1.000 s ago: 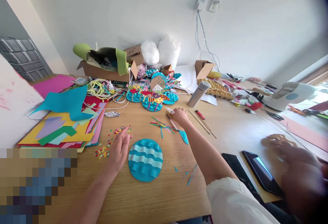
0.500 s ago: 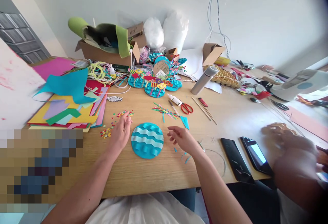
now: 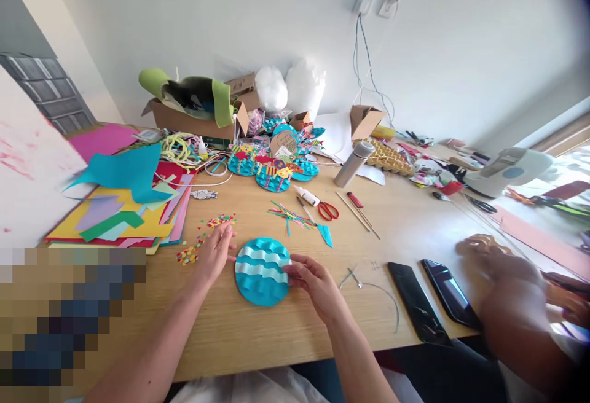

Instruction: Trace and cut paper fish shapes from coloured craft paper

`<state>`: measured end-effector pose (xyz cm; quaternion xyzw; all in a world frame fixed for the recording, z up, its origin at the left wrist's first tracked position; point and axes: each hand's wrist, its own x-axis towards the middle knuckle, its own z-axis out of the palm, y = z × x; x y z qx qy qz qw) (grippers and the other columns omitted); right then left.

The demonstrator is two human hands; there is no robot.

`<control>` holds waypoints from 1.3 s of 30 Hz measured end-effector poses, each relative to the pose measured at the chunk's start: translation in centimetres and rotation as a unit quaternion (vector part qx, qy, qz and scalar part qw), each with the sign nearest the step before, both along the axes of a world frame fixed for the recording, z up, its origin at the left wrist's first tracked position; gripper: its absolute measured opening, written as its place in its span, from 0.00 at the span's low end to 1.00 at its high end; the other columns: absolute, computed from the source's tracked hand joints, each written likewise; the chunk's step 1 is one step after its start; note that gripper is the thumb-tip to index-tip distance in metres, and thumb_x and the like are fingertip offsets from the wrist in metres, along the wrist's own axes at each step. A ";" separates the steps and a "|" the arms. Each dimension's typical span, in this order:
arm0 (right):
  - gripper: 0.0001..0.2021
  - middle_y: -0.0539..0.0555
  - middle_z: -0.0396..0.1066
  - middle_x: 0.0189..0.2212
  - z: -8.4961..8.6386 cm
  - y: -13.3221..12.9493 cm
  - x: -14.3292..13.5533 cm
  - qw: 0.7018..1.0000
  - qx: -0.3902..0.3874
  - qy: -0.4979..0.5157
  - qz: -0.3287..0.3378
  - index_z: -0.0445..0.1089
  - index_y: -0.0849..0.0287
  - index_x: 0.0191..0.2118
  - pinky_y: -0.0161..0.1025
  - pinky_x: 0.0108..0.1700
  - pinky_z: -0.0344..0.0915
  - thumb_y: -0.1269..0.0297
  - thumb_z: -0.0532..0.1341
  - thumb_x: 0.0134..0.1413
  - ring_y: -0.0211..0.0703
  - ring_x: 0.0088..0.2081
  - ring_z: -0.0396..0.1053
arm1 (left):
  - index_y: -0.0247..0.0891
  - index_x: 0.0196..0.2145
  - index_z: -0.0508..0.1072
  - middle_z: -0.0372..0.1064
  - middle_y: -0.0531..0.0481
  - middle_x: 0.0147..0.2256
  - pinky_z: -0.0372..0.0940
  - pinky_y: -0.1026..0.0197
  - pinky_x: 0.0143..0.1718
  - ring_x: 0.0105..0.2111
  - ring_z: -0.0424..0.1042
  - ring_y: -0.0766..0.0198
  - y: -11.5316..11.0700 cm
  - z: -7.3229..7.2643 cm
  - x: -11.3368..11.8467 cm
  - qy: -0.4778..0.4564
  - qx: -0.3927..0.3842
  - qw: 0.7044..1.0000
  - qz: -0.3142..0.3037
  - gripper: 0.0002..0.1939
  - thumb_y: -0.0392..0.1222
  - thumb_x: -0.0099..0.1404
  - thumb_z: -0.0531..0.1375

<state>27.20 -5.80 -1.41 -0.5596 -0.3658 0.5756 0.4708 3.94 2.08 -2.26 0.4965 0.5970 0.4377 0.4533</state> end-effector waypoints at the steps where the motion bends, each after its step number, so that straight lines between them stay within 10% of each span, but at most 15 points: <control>1: 0.28 0.59 0.78 0.36 0.0 0.1 -0.2 1.000 -0.003 0.019 -0.004 0.72 0.61 0.43 0.42 0.40 0.69 0.43 0.68 0.41 0.46 0.38 0.74 | 0.36 0.52 0.68 0.71 0.40 0.44 0.72 0.61 0.23 0.32 0.74 0.60 0.1 -0.1 0.0 -0.010 -0.002 1.000 -0.002 0.26 0.58 0.68 0.50; 15: 0.17 0.57 0.76 0.32 -0.6 -0.2 2.0 0.982 0.035 -0.186 -0.025 0.72 0.60 0.41 0.40 0.33 0.67 0.52 0.59 0.53 0.45 0.34 0.73 | 0.35 0.52 0.69 0.75 0.42 0.40 0.71 0.58 0.33 0.36 0.75 0.57 0.5 -1.1 -0.4 0.065 0.036 0.995 -0.067 0.27 0.58 0.64 0.51; 21: 0.16 0.58 0.74 0.37 -1.6 -1.1 0.9 0.877 0.128 -0.459 0.055 0.76 0.58 0.44 0.44 0.46 0.65 0.69 0.51 0.61 0.47 0.41 0.70 | 0.35 0.52 0.69 0.77 0.42 0.38 0.68 0.54 0.43 0.38 0.76 0.54 0.0 -1.0 -0.3 0.165 0.069 0.977 -0.113 0.21 0.45 0.62 0.56; 31: 0.20 0.62 0.68 0.39 -1.0 -1.7 -0.8 0.738 0.150 -0.640 0.153 0.71 0.63 0.53 0.43 0.46 0.64 0.77 0.50 0.61 0.51 0.43 0.63 | 0.36 0.51 0.69 0.79 0.45 0.38 0.67 0.54 0.44 0.39 0.77 0.55 -0.4 -0.1 0.0 0.242 0.072 0.960 -0.125 0.19 0.32 0.63 0.52; 39: 0.17 0.61 0.69 0.39 -1.5 -2.0 -0.2 0.791 0.136 -0.592 0.075 0.72 0.64 0.50 0.44 0.48 0.62 0.75 0.49 0.62 0.50 0.43 0.63 | 0.36 0.51 0.69 0.77 0.43 0.40 0.71 0.58 0.38 0.31 0.77 0.62 0.2 -1.1 -0.4 0.191 0.038 0.977 -0.091 0.19 0.29 0.64 0.51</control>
